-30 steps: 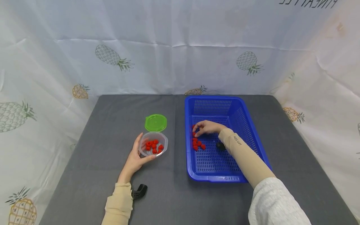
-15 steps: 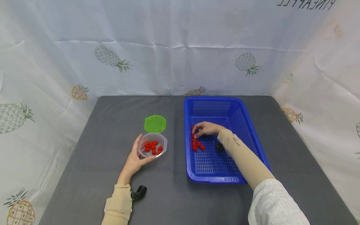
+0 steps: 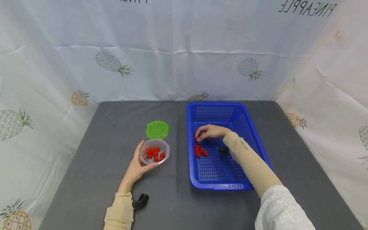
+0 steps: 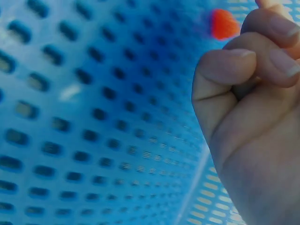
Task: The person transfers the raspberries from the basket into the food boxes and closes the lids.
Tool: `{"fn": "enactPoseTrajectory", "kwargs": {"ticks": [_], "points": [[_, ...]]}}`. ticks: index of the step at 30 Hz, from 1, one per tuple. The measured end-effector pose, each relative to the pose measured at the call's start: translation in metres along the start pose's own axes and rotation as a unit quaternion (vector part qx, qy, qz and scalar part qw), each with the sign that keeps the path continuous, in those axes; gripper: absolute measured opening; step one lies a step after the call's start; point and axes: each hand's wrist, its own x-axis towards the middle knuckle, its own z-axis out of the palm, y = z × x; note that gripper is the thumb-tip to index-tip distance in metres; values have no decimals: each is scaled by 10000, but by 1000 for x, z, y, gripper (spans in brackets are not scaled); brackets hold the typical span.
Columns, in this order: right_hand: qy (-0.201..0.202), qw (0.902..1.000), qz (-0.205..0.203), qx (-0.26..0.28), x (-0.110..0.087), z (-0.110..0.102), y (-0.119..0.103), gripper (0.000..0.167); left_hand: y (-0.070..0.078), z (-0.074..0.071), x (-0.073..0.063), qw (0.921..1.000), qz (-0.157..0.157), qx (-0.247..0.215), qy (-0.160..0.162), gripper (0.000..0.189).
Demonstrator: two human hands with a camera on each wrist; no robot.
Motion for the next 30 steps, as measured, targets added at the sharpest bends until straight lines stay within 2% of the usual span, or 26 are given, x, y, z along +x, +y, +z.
{"fn": "enactPoseTrajectory", "kwargs": {"ticks": [6, 12, 22, 30], "points": [[215, 9982, -362, 432, -15, -10, -12, 24, 1, 1, -1, 10000, -25, 0, 21, 101], [459, 9898, -853, 1047, -24, -17, -25, 24, 1, 0, 0, 10000, -51, 23, 44, 101], [426, 9788, -1631, 1167, -27, -16, -45, 20, 2, 0, 0, 10000, -57, 1, 3, 101], [251, 9684, -2137, 1263, -25, -7, -79, 22, 2, -1, 1, 9999, -59, -98, -2, 101]]}}
